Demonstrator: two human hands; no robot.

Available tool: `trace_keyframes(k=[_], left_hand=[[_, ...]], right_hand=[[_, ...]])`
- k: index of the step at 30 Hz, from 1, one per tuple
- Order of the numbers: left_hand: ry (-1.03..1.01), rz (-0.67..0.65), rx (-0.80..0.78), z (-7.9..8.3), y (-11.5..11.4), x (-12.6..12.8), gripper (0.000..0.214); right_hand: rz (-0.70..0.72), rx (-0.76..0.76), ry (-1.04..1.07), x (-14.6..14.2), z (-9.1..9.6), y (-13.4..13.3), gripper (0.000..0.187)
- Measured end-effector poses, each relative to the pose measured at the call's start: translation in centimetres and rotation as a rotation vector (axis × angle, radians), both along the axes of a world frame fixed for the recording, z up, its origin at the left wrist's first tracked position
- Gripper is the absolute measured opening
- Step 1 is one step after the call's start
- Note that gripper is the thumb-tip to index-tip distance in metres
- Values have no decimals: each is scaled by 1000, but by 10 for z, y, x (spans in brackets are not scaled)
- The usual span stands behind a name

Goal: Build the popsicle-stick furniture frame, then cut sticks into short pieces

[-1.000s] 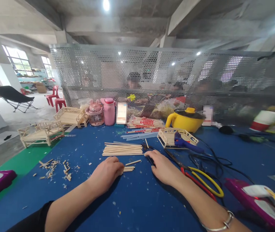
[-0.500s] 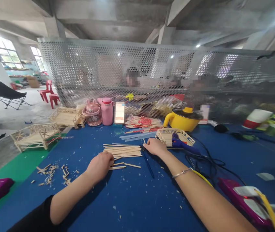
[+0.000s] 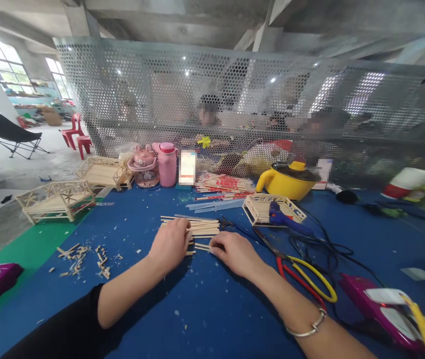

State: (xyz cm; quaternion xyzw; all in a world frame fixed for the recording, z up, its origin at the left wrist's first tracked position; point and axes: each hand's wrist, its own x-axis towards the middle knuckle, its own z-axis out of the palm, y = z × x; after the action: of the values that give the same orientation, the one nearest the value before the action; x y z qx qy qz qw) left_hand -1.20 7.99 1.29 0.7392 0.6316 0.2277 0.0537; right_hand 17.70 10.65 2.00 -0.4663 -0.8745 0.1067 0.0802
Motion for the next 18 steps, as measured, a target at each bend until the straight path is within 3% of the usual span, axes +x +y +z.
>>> trace_keyframes(k=[4, 7, 10, 14, 16, 18], left_hand=[[-134, 61, 18, 4, -5, -14, 19], [-328, 72, 1, 2, -7, -13, 21], [-678, 60, -48, -4, -3, -3, 27], [-1280, -5, -238, -8, -6, 7, 43], [-1507, -49, -290, -7, -14, 10, 50], [-1584, -126, -307, -6, -24, 11, 51]], right_hand=[[-3, -18, 18, -4, -12, -3, 13], [-25, -33, 97, -4, -10, -5, 14], [-48, -72, 200, -4, 0, -8, 18], [-14, -225, 343, -11, 10, -17, 23], [-15, -323, 511, -18, 7, -23, 24], [-34, -432, 763, -24, 1, -30, 25]])
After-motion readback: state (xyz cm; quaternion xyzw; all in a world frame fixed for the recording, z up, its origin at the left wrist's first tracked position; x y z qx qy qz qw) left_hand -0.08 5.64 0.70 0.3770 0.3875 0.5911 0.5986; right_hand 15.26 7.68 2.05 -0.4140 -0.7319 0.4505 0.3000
